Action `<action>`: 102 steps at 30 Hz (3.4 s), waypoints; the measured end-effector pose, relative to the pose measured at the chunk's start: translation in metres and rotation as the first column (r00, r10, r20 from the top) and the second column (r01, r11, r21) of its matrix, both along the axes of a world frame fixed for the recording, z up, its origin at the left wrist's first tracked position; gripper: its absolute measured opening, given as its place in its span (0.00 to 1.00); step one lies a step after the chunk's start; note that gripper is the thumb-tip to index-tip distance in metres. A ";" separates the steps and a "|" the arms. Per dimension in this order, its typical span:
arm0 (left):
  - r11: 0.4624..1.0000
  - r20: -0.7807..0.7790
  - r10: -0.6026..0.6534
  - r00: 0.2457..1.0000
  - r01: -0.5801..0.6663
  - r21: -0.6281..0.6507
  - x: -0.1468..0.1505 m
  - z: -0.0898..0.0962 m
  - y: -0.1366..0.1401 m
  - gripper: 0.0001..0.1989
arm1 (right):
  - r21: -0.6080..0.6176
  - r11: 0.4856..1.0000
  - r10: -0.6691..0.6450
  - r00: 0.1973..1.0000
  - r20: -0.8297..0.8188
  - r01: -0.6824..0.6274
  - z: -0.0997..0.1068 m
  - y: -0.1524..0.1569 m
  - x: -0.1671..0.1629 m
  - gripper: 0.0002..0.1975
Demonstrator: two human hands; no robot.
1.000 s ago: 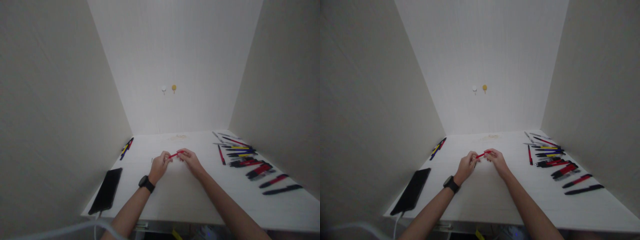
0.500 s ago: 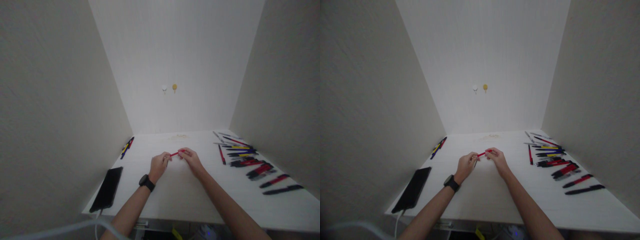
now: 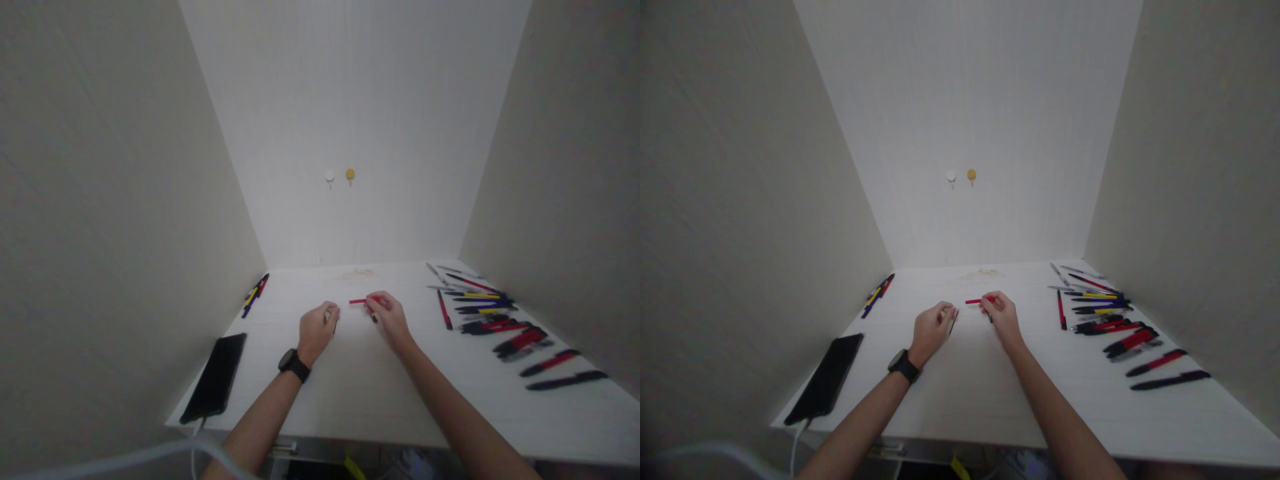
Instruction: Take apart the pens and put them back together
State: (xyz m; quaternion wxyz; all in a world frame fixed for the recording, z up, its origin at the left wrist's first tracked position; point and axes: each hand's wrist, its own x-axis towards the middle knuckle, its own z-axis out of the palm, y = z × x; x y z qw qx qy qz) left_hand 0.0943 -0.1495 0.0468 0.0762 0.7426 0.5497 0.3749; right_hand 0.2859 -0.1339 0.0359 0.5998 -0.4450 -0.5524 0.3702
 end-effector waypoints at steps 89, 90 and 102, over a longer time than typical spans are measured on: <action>0.810 -0.553 0.456 0.697 -0.583 -0.066 -0.067 -0.013 0.025 0.25 | -0.054 0.826 -0.043 0.158 0.986 0.561 0.007 -0.010 0.037 0.16; 0.813 -0.558 0.451 0.697 -0.579 -0.067 -0.066 -0.013 0.025 0.25 | -0.053 0.827 -0.042 0.156 0.987 0.560 0.006 -0.010 0.037 0.16; 0.831 -0.554 0.412 0.723 -0.548 -0.098 -0.068 -0.009 0.024 0.25 | -0.050 0.828 -0.040 0.149 0.988 0.559 0.003 -0.008 0.038 0.16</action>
